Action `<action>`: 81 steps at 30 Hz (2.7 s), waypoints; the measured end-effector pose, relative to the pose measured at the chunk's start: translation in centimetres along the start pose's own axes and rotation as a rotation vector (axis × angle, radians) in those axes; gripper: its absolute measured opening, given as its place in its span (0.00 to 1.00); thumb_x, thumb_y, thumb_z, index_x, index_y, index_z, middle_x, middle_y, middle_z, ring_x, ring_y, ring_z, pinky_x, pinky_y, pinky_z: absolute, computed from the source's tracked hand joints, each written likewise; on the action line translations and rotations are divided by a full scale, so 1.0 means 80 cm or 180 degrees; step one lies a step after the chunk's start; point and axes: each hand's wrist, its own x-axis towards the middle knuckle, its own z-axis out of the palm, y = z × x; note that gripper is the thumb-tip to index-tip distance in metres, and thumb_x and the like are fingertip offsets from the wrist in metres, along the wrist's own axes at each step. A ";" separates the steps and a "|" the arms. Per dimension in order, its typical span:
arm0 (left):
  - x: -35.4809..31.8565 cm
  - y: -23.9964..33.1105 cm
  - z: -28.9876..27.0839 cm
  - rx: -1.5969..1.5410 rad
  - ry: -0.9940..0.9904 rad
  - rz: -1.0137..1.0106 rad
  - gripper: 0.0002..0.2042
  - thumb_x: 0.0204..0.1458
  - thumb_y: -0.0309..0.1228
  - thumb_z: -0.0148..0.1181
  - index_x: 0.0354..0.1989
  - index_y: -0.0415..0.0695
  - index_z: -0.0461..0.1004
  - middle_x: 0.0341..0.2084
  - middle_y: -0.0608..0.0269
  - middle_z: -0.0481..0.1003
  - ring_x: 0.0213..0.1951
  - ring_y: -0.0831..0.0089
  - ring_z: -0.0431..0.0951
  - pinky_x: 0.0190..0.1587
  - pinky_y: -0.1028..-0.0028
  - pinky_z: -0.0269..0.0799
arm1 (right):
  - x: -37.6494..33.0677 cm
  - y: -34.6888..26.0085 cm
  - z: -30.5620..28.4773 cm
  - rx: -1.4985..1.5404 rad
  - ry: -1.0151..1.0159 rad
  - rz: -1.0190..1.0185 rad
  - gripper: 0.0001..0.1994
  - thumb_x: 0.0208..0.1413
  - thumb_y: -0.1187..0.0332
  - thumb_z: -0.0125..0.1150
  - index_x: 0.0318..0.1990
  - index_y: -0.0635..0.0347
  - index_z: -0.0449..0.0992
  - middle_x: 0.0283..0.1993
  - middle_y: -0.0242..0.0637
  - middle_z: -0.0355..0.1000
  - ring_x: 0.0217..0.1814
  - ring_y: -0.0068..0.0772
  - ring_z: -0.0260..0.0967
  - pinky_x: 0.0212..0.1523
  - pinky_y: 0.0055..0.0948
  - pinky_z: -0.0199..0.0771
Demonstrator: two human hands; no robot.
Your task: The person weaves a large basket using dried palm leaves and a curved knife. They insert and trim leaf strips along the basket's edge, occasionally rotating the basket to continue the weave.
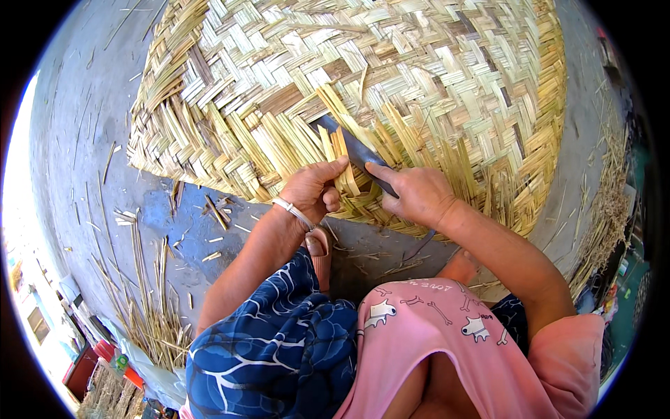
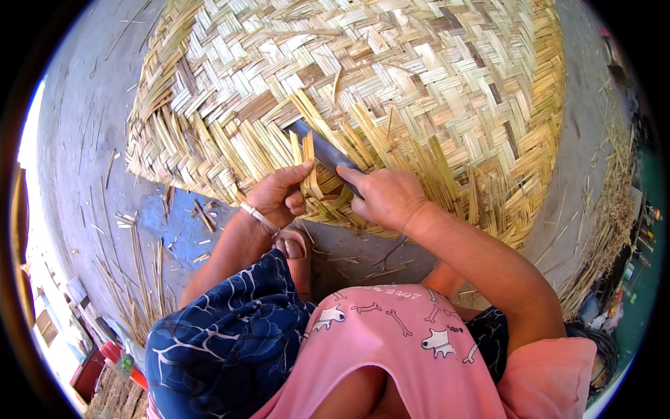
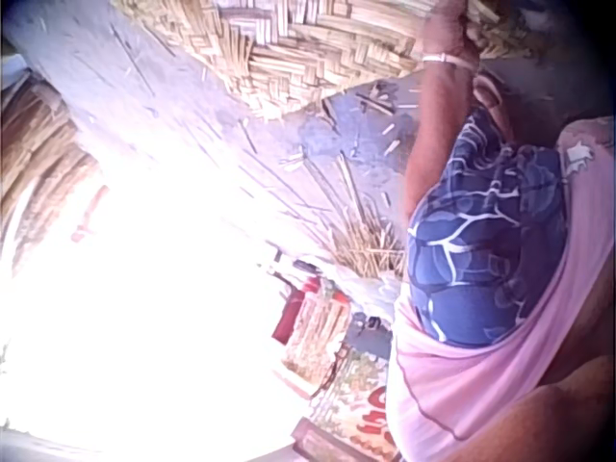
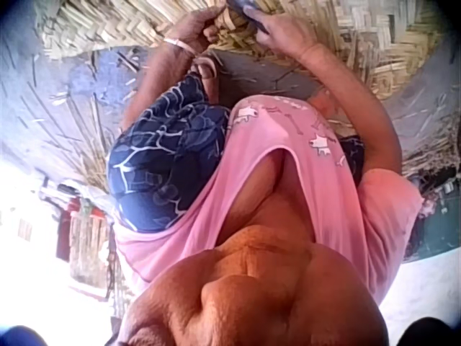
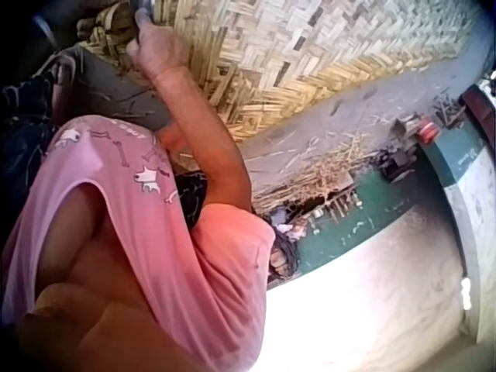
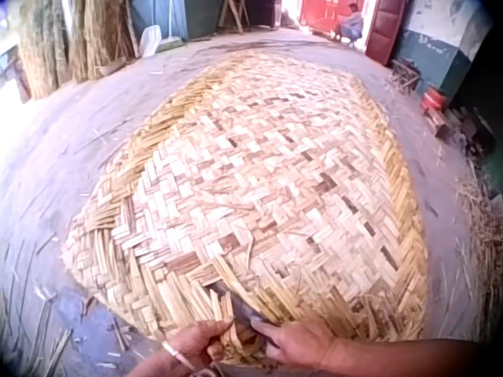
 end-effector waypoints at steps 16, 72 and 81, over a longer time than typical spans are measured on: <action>0.026 0.026 -0.017 0.2244 0.0953 0.0952 0.19 0.51 0.46 0.65 0.24 0.40 0.73 0.11 0.65 0.69 0.11 0.77 0.66 0.15 0.76 0.62 | 0.001 -0.004 -0.001 -0.0373 0.0140 -0.0135 0.24 0.47 0.62 0.57 0.56 0.44 0.70 0.21 0.43 0.73 0.23 0.46 0.73 0.24 0.44 0.72; -0.063 0.216 -0.270 0.6670 0.3050 0.2034 0.08 0.58 0.36 0.50 0.35 0.49 0.75 0.30 0.57 0.79 0.34 0.59 0.80 0.35 0.61 0.73 | 0.271 -0.102 -0.048 -0.1934 0.0776 -0.1811 0.20 0.59 0.57 0.52 0.60 0.34 0.67 0.29 0.40 0.70 0.24 0.35 0.73 0.21 0.35 0.75; -0.047 0.273 -0.254 0.5449 0.3856 0.2117 0.13 0.57 0.46 0.52 0.38 0.49 0.73 0.32 0.53 0.79 0.37 0.53 0.79 0.38 0.58 0.71 | 0.272 -0.133 -0.038 -0.1520 0.0661 -0.1003 0.19 0.60 0.55 0.50 0.60 0.34 0.67 0.29 0.44 0.72 0.30 0.41 0.75 0.28 0.38 0.75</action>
